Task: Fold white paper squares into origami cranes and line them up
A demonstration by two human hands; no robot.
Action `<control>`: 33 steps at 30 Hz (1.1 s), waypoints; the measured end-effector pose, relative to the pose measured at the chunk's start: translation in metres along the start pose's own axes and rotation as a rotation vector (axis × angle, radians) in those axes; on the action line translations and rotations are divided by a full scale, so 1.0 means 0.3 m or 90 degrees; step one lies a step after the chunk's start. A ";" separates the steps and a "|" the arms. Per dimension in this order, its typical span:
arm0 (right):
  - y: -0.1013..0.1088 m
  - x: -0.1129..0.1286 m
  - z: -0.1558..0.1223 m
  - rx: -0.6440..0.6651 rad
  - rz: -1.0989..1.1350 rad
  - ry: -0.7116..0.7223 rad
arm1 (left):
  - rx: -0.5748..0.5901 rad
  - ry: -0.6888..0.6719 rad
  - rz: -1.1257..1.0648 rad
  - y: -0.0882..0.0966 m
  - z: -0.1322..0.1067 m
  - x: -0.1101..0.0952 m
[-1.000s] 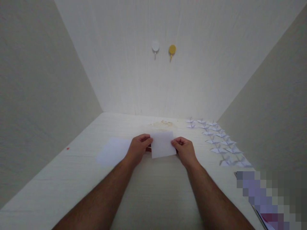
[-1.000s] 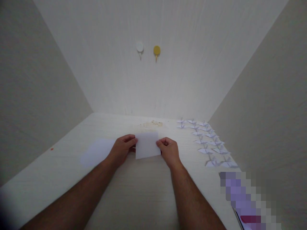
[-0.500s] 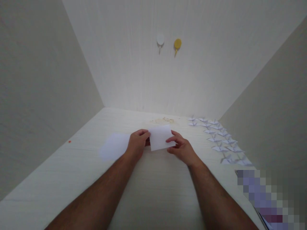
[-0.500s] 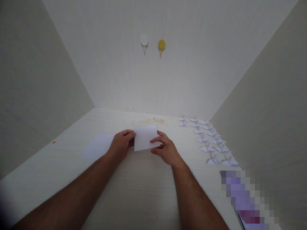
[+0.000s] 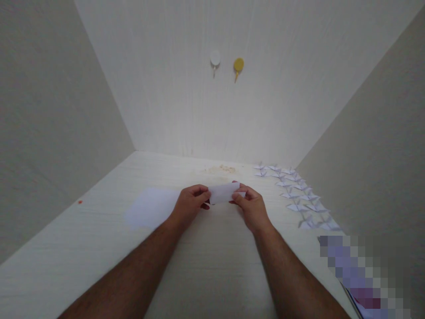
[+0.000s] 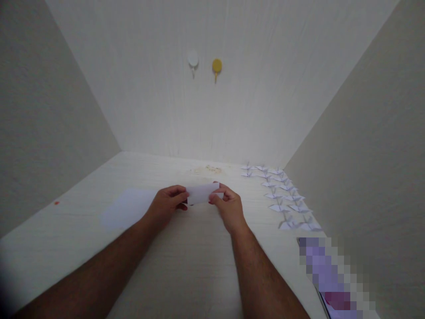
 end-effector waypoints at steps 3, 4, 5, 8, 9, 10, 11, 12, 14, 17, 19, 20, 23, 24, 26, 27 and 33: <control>0.017 -0.015 0.003 -0.044 -0.044 -0.017 | 0.024 -0.004 0.020 -0.012 -0.002 0.003; 0.023 -0.019 0.003 -0.061 -0.078 -0.020 | 0.030 -0.005 0.030 -0.014 -0.003 0.003; 0.029 -0.020 0.002 -0.080 -0.109 -0.020 | 0.036 -0.006 0.042 -0.016 -0.004 0.001; 0.042 -0.012 -0.004 -0.132 -0.163 -0.006 | 0.048 -0.019 0.058 -0.022 -0.009 -0.009; 0.044 -0.009 -0.006 -0.142 -0.170 -0.005 | 0.046 -0.026 0.046 -0.024 -0.012 -0.014; 0.045 -0.005 -0.009 -0.150 -0.164 -0.003 | 0.063 -0.030 0.027 -0.033 -0.015 -0.017; 0.046 -0.002 -0.011 -0.158 -0.157 0.000 | 0.058 -0.038 0.022 -0.035 -0.018 -0.021; 0.046 0.003 -0.014 -0.164 -0.160 0.005 | 0.057 -0.042 0.037 -0.037 -0.021 -0.022; 0.041 0.006 -0.016 -0.164 -0.169 0.008 | 0.042 -0.046 0.069 -0.039 -0.026 -0.023; 0.037 0.003 -0.017 -0.160 -0.184 0.009 | 0.006 -0.042 0.106 -0.035 -0.030 -0.022; 0.034 0.000 -0.017 -0.150 -0.185 0.009 | -0.005 -0.041 0.111 -0.035 -0.030 -0.022; 0.032 -0.002 -0.017 -0.144 -0.181 0.009 | -0.004 -0.041 0.111 -0.036 -0.030 -0.023; 0.031 0.001 -0.020 -0.142 -0.173 0.011 | -0.007 -0.043 0.125 -0.036 -0.031 -0.028; 0.030 0.002 -0.021 -0.143 -0.175 0.011 | -0.009 -0.043 0.134 -0.036 -0.032 -0.030; 0.027 0.005 -0.023 -0.142 -0.177 0.009 | -0.013 -0.044 0.144 -0.035 -0.034 -0.034; 0.026 0.006 -0.024 -0.140 -0.178 0.008 | -0.016 -0.044 0.146 -0.035 -0.035 -0.035; 0.023 0.004 -0.025 -0.139 -0.179 0.003 | -0.015 -0.038 0.146 -0.035 -0.034 -0.034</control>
Point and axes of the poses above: each hand's wrist, its own z-axis towards the middle knuckle, its own y-axis out of the back of the hand, x = y × z, the point moved 7 cm from there along z, towards the middle knuckle, and after that the axes turned 12 degrees about -y, right-handed, at the moved point
